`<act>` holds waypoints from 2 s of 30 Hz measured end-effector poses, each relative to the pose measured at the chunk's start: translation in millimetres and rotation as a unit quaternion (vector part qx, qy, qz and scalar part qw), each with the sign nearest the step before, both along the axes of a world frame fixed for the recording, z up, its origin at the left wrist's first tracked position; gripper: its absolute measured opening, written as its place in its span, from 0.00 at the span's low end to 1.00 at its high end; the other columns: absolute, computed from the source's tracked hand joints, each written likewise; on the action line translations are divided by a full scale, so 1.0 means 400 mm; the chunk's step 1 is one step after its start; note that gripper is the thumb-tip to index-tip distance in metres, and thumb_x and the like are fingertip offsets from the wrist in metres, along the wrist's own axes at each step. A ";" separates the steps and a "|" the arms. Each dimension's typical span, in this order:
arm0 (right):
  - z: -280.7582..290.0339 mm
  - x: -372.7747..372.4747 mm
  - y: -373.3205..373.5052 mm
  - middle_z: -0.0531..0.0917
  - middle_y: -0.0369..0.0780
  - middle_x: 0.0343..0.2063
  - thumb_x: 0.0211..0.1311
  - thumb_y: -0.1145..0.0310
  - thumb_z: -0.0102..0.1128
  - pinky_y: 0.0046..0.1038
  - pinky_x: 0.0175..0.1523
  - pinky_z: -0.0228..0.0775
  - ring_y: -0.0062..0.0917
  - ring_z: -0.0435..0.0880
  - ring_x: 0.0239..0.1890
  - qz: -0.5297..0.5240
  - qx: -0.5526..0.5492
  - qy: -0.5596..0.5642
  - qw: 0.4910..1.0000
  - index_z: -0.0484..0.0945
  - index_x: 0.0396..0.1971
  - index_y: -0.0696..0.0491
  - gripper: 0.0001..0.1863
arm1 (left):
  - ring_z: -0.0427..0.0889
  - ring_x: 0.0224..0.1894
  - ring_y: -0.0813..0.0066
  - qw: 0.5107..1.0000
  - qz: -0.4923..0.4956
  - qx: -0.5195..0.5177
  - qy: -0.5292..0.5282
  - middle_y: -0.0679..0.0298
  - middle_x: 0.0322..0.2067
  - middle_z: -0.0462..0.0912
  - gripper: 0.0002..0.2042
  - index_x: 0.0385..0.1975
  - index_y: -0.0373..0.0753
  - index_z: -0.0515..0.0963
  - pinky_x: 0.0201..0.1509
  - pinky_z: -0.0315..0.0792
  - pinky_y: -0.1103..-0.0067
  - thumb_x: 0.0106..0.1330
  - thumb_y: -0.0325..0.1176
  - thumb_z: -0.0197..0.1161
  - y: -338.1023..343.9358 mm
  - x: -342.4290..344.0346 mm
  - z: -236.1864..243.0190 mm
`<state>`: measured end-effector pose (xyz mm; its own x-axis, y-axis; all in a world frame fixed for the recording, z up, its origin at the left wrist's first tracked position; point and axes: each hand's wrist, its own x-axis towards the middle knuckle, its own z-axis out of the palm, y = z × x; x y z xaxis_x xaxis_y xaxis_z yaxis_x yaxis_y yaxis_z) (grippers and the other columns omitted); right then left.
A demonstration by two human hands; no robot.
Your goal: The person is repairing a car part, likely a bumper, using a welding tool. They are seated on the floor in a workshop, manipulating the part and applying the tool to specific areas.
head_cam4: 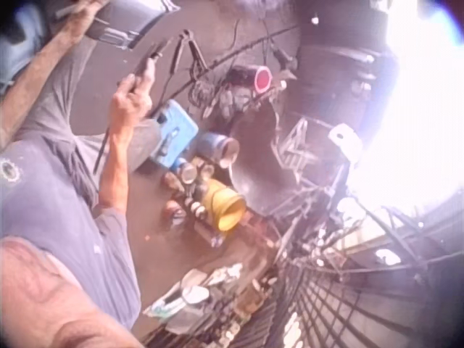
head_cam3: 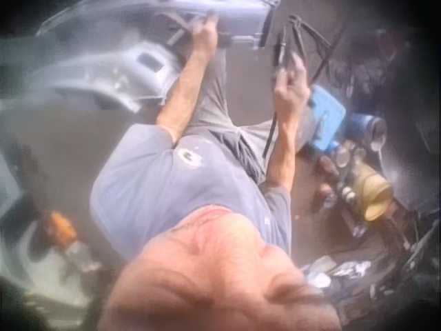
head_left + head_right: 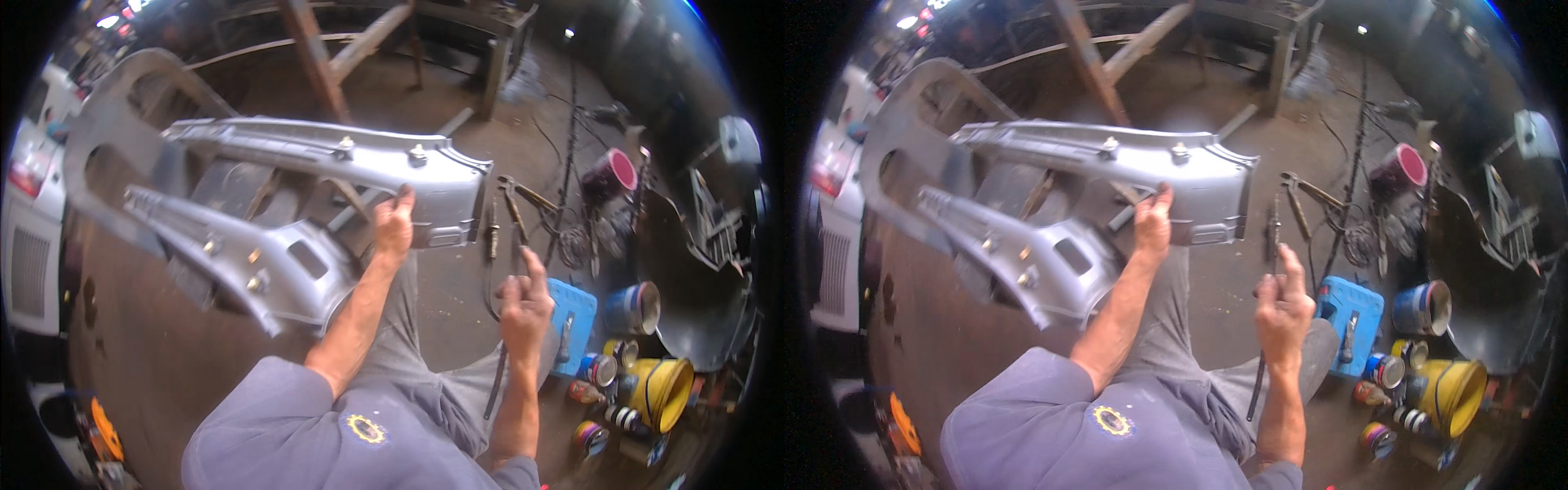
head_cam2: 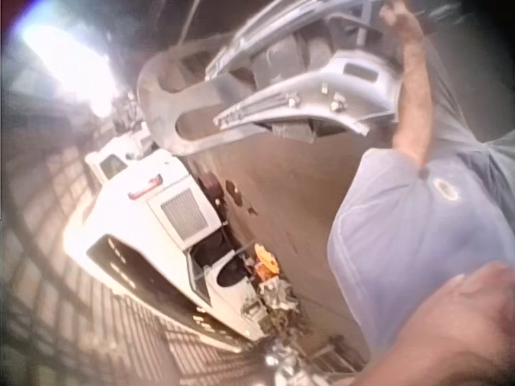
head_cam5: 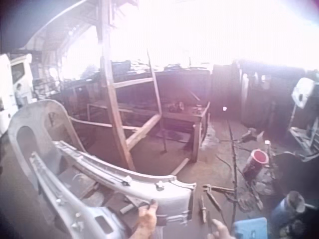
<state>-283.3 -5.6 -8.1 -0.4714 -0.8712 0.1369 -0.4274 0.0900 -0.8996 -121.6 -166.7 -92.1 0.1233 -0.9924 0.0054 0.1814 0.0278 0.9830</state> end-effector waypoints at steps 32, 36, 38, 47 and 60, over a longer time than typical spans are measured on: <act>-0.044 0.176 -0.178 0.82 0.52 0.24 0.60 0.72 0.53 0.39 0.35 0.75 0.44 0.85 0.27 0.118 0.059 0.160 0.978 0.78 0.56 0.53 0.22 | 0.69 0.24 0.77 0.994 0.045 -0.086 -0.046 0.62 0.19 0.77 0.16 0.25 0.30 0.76 0.29 0.65 0.73 0.69 0.38 0.61 0.020 -0.007 0.022; -0.037 0.165 -0.198 0.84 0.54 0.30 0.58 0.72 0.53 0.37 0.42 0.77 0.45 0.86 0.34 0.121 0.063 0.180 0.974 0.78 0.55 0.53 0.22 | 0.66 0.27 0.82 0.996 0.010 -0.062 -0.060 0.71 0.21 0.75 0.13 0.26 0.33 0.78 0.31 0.64 0.78 0.68 0.36 0.62 0.016 -0.005 0.009; 0.008 0.150 -0.219 0.84 0.54 0.38 0.55 0.74 0.56 0.37 0.47 0.77 0.43 0.86 0.40 0.158 0.127 0.176 0.963 0.79 0.53 0.54 0.23 | 0.72 0.24 0.71 0.995 0.031 -0.071 -0.066 0.56 0.20 0.79 0.15 0.25 0.30 0.77 0.31 0.66 0.70 0.68 0.36 0.61 0.017 -0.008 0.015; 0.035 0.114 -0.278 0.83 0.55 0.38 0.52 0.72 0.56 0.43 0.53 0.74 0.48 0.83 0.44 0.227 0.129 0.244 0.934 0.80 0.48 0.58 0.21 | 0.73 0.29 0.75 0.991 0.007 -0.051 -0.127 0.60 0.25 0.82 0.13 0.31 0.29 0.79 0.34 0.67 0.72 0.69 0.35 0.59 -0.010 -0.014 -0.007; 0.124 0.079 -0.398 0.86 0.53 0.37 0.51 0.74 0.55 0.33 0.50 0.77 0.38 0.87 0.40 0.342 0.224 0.245 0.879 0.83 0.45 0.61 0.20 | 0.76 0.22 0.61 0.986 0.058 -0.083 -0.134 0.48 0.20 0.79 0.18 0.24 0.27 0.76 0.31 0.67 0.65 0.68 0.39 0.59 -0.034 -0.023 -0.050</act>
